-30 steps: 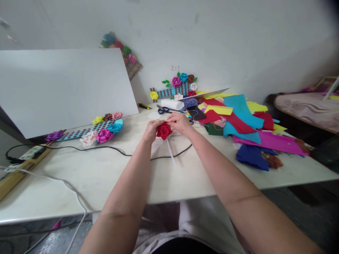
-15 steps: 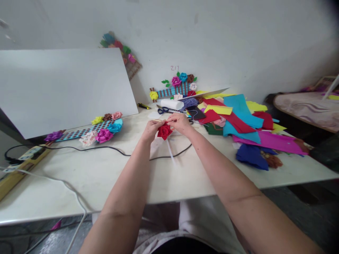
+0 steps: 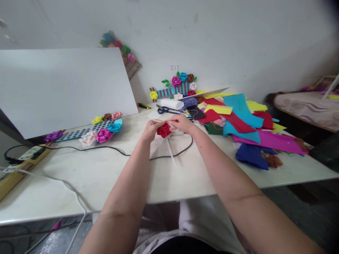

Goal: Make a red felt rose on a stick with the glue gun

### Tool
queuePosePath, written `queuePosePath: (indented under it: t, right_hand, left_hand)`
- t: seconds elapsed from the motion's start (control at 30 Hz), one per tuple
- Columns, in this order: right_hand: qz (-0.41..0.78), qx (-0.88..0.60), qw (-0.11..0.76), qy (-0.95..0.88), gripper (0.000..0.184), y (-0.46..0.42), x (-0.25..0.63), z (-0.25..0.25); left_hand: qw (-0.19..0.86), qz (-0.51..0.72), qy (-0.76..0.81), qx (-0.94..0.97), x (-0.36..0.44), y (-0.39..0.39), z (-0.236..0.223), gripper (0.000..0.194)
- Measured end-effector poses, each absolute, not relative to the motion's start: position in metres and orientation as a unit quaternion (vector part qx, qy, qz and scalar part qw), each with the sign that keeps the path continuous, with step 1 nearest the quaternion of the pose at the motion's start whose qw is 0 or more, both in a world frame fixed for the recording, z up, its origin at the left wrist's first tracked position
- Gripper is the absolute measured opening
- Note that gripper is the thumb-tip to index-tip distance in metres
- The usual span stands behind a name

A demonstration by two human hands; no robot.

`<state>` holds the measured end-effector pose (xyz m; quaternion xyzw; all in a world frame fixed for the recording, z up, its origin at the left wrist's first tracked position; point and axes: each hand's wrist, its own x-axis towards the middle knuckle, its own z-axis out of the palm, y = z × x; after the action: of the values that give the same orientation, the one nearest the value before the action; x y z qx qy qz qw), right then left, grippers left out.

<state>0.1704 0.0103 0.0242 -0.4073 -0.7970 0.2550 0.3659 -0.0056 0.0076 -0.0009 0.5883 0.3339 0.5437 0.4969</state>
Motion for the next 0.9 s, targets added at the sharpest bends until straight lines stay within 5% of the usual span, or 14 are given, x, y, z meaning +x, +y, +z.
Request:
queuePosePath:
  t: [0.23, 0.5, 0.9]
  right_hand:
    - [0.173, -0.368, 0.311, -0.859, 0.031, 0.023, 0.173, 0.014]
    - [-0.053, -0.399, 0.264, -0.876, 0.032, 0.008, 0.166, 0.02]
    - [-0.081, -0.425, 0.233, -0.871, 0.034, -0.001, 0.161, 0.022]
  left_hand:
    - [0.517, 0.534, 0.33, 0.583, -0.006, 0.008, -0.002, 0.021]
    - [0.546, 0.557, 0.355, 0.516, -0.004, 0.009, -0.001, 0.022]
    - [0.574, 0.584, 0.389, 0.423, 0.0, 0.009, 0.003, 0.026]
